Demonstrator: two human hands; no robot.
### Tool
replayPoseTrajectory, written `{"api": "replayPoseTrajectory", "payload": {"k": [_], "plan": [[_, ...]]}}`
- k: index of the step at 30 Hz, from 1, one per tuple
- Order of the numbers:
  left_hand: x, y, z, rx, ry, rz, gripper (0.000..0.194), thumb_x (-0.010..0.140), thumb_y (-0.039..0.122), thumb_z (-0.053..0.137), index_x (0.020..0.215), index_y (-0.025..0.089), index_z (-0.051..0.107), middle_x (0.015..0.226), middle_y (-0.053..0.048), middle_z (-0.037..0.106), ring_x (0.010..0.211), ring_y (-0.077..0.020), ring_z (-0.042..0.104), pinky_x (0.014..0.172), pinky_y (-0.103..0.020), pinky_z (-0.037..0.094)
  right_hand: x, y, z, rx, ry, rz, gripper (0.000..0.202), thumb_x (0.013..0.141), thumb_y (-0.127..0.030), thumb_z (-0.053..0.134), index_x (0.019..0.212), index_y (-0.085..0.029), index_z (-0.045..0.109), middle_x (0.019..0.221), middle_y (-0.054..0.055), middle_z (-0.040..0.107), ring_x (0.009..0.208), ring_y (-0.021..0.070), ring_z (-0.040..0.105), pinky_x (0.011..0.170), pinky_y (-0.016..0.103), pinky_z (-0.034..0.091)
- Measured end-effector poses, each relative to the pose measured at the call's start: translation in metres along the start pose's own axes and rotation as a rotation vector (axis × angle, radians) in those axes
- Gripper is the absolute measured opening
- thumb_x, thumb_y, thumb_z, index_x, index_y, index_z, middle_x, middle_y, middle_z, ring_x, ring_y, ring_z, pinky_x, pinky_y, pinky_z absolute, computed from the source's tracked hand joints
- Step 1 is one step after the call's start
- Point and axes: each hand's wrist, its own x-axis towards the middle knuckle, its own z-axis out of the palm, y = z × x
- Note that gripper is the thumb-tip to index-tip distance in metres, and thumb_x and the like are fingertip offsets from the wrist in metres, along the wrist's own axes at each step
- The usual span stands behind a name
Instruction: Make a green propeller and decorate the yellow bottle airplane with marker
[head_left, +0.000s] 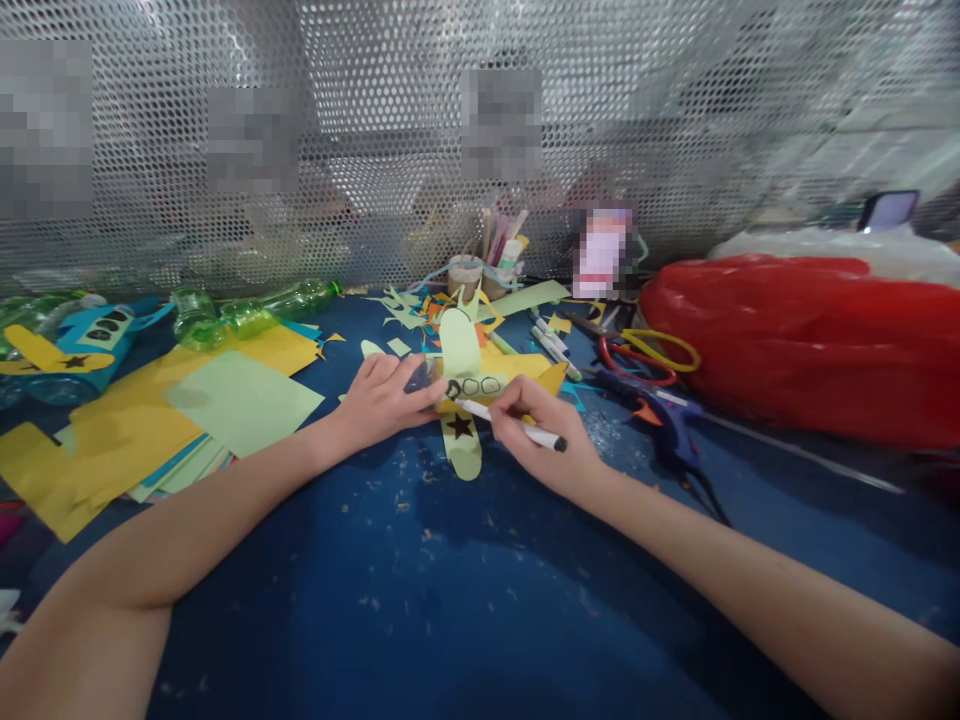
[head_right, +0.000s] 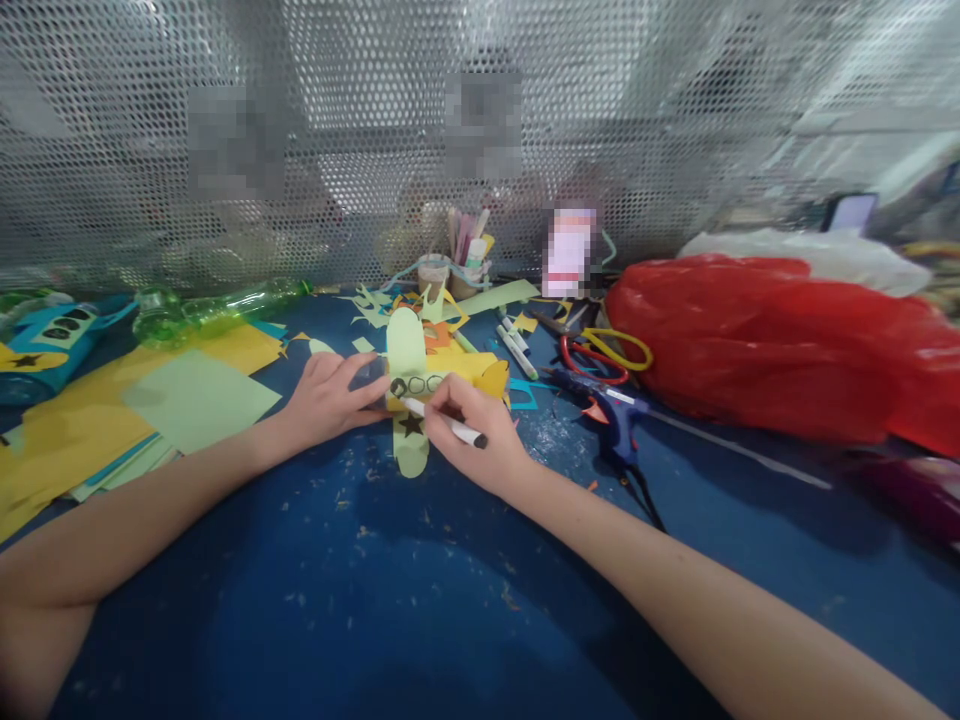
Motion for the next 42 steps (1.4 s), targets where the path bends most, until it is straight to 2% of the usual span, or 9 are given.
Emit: {"api": "replayPoseTrajectory", "payload": {"k": [11, 18, 25, 31, 35, 42], "plan": [[0.0002, -0.0007, -0.0003, 0.047, 0.066, 0.035, 0.035, 0.09, 0.056, 0.048, 0.113, 0.032, 0.06, 0.117, -0.009, 0.061, 0.083, -0.0229, 0.048, 0.074, -0.035, 0.034, 0.0006, -0.0021, -0.0005, -0.008, 0.037, -0.032, 0.014, 0.083, -0.02, 0.053, 0.072, -0.023, 0.046, 0.057, -0.004, 0.054, 0.047, 0.0101, 0.047, 0.045, 0.023, 0.036], [0.0002, -0.0011, -0.001, 0.027, 0.008, 0.019, 0.036, 0.09, 0.056, 0.048, 0.116, 0.033, 0.059, 0.12, -0.01, 0.059, 0.087, -0.0231, 0.048, 0.076, -0.035, 0.035, 0.0003, -0.0006, -0.0006, 0.009, 0.016, -0.01, 0.014, 0.084, -0.021, 0.054, 0.073, -0.023, 0.045, 0.058, -0.004, 0.053, 0.047, 0.0092, 0.045, 0.045, 0.023, 0.035], [0.0013, -0.0001, -0.0019, 0.06, 0.077, 0.039, 0.035, 0.09, 0.057, 0.049, 0.111, 0.031, 0.061, 0.116, -0.009, 0.062, 0.084, -0.0228, 0.049, 0.074, -0.034, 0.035, 0.001, -0.003, -0.001, 0.013, 0.0, -0.033, 0.013, 0.084, -0.02, 0.052, 0.073, -0.022, 0.045, 0.058, -0.004, 0.053, 0.047, 0.009, 0.045, 0.045, 0.022, 0.034], [0.0009, -0.0002, -0.0008, 0.037, 0.05, 0.025, 0.036, 0.09, 0.056, 0.049, 0.114, 0.033, 0.06, 0.118, -0.009, 0.06, 0.085, -0.0227, 0.049, 0.075, -0.035, 0.035, 0.0009, -0.0021, -0.0002, 0.011, 0.003, -0.044, 0.012, 0.084, -0.021, 0.052, 0.073, -0.022, 0.046, 0.058, -0.004, 0.054, 0.047, 0.0089, 0.046, 0.045, 0.021, 0.035], [-0.0002, -0.0006, 0.0007, 0.025, 0.031, 0.022, 0.036, 0.09, 0.057, 0.049, 0.116, 0.034, 0.059, 0.12, -0.01, 0.059, 0.086, -0.0228, 0.048, 0.076, -0.035, 0.035, 0.0008, -0.0021, 0.0003, -0.002, 0.037, -0.027, 0.013, 0.082, -0.019, 0.053, 0.071, -0.022, 0.045, 0.055, -0.005, 0.051, 0.045, 0.0089, 0.045, 0.043, 0.021, 0.034], [0.0003, -0.001, 0.0002, 0.054, 0.084, 0.045, 0.035, 0.089, 0.056, 0.051, 0.112, 0.031, 0.06, 0.117, -0.01, 0.06, 0.084, -0.023, 0.048, 0.075, -0.034, 0.035, 0.0025, -0.0056, -0.0014, -0.029, 0.07, -0.042, 0.014, 0.081, -0.02, 0.052, 0.069, -0.022, 0.045, 0.054, -0.004, 0.052, 0.045, 0.0096, 0.046, 0.044, 0.022, 0.035]]}}
